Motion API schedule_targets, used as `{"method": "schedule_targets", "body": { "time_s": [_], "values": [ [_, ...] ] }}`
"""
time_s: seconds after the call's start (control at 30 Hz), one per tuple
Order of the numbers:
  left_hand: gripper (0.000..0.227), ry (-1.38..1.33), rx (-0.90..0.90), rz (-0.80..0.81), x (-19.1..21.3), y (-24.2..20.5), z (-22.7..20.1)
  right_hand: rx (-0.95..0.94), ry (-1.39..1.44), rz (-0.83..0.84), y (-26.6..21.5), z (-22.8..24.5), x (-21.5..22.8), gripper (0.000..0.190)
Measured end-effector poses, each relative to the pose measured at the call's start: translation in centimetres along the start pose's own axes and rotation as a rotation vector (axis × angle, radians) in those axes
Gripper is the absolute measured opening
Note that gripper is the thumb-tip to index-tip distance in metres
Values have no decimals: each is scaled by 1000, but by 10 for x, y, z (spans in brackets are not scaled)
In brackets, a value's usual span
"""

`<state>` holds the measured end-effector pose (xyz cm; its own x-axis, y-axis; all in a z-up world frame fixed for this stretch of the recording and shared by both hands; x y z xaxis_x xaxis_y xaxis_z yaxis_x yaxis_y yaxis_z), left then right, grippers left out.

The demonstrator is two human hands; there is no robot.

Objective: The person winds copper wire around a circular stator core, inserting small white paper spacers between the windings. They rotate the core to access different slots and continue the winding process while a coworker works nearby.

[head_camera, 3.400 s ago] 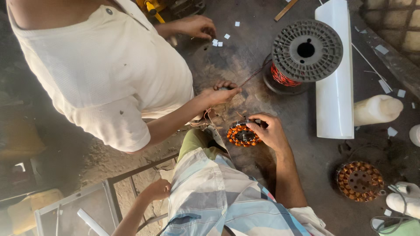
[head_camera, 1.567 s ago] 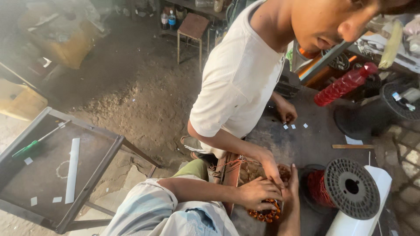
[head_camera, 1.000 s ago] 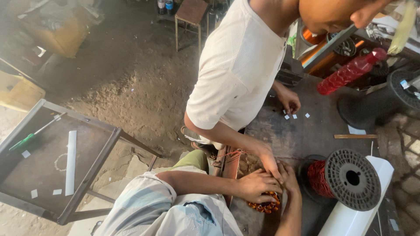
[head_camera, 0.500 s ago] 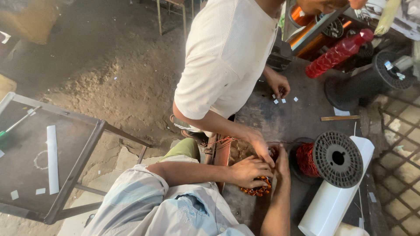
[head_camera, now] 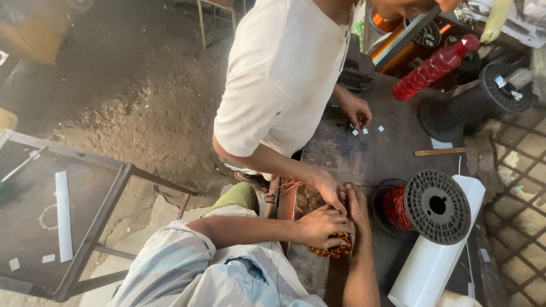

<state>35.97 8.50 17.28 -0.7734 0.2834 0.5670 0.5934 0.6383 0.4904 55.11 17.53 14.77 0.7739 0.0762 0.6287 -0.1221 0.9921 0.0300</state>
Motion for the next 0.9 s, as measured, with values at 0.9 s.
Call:
{"method": "schedule_targets", "body": {
  "time_s": [0.9],
  "values": [
    [41,46,-153,-235,-4,-18,3,-228,37,-80,-69,-63,42,19]
  ]
}}
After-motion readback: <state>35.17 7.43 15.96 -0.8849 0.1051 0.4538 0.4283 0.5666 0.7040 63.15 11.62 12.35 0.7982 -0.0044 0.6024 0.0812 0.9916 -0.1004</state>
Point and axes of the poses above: each hand's wrist, its own y-axis towards the middle knuckle, its own x-axis out of the back of the hand, z = x × y, the point moved 1 cm from there along y, towards the middle knuckle, and after that the axes turned 4 degrees about x, right-handed, at the moved point
